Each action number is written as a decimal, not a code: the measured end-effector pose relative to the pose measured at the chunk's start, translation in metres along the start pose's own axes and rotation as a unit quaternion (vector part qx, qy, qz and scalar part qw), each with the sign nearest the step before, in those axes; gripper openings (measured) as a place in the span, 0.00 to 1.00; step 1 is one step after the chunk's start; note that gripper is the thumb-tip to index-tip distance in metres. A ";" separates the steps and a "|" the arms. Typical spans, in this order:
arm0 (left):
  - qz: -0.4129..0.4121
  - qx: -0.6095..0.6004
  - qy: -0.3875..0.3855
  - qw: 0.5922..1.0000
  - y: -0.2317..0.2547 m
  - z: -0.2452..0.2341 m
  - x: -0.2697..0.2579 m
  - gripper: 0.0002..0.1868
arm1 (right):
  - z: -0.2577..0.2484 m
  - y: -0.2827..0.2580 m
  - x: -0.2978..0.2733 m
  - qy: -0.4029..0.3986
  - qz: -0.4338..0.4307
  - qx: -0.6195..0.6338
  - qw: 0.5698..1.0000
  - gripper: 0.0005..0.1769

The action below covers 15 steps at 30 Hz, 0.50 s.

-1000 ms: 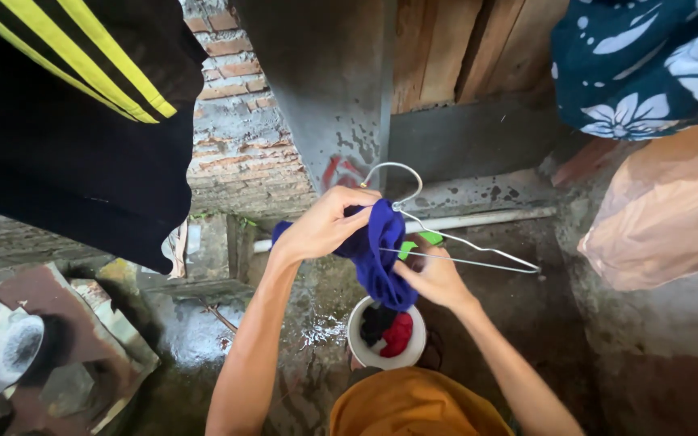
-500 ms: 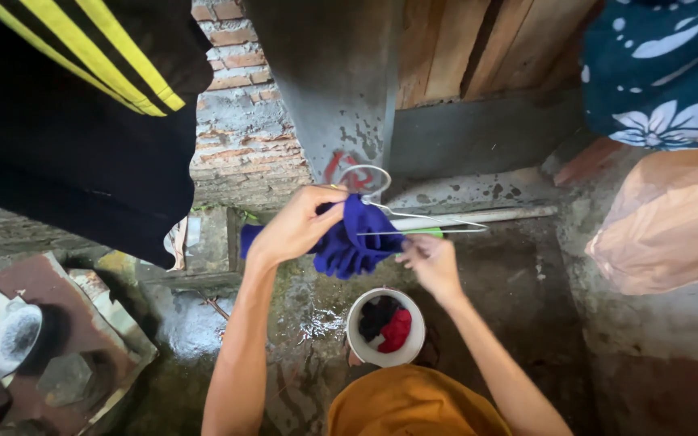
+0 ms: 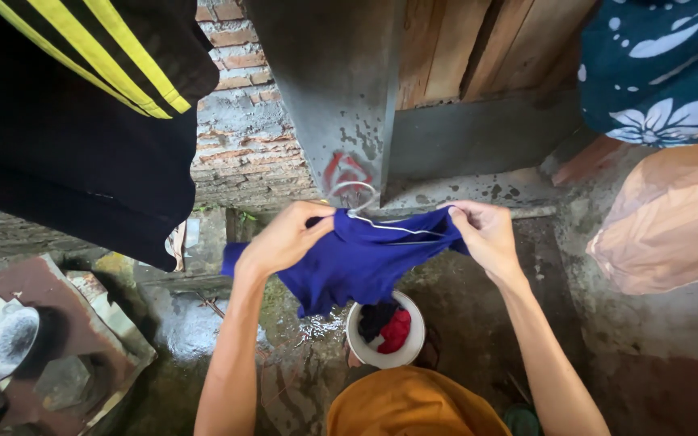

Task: Hanging wet clothes on hangers and a drying rack in an outdoor area.

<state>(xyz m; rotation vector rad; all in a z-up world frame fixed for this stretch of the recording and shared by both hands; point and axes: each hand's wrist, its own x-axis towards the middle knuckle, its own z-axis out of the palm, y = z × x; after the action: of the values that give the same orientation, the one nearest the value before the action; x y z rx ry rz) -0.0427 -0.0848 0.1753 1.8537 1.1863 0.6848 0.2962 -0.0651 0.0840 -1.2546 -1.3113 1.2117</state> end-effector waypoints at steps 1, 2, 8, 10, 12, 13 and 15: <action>-0.011 0.015 -0.014 1.000 0.000 0.005 0.002 0.11 | 0.004 -0.027 -0.005 -0.024 -0.037 -0.056 0.997 0.12; -0.010 0.015 -0.014 1.000 0.004 0.008 0.005 0.11 | 0.007 -0.044 -0.010 -0.023 -0.037 -0.056 0.997 0.12; 0.086 -0.036 -0.006 0.996 0.015 0.020 0.011 0.13 | 0.016 -0.145 -0.037 -0.210 -0.088 0.112 0.967 0.24; 0.064 -0.097 -0.002 0.993 0.023 0.017 0.009 0.11 | 0.024 -0.171 -0.044 -0.018 -0.259 -0.209 0.943 0.27; 0.082 -0.099 0.014 0.992 0.019 0.017 0.008 0.10 | 0.013 -0.159 -0.046 -0.038 -0.294 -0.268 0.917 0.19; 0.099 -0.102 0.030 0.989 0.018 0.018 0.008 0.09 | 0.008 -0.153 -0.047 -0.057 -0.325 -0.324 0.887 0.12; 0.125 -0.124 0.049 0.983 0.026 0.018 0.009 0.09 | 0.001 -0.135 -0.047 -0.064 -0.278 -0.355 0.890 0.10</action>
<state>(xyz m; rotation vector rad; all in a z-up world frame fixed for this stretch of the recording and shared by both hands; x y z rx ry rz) -0.0126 -0.0885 0.1878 1.7879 0.8878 1.0269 0.2862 -0.1117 0.2190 -1.1452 -2.1439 0.4015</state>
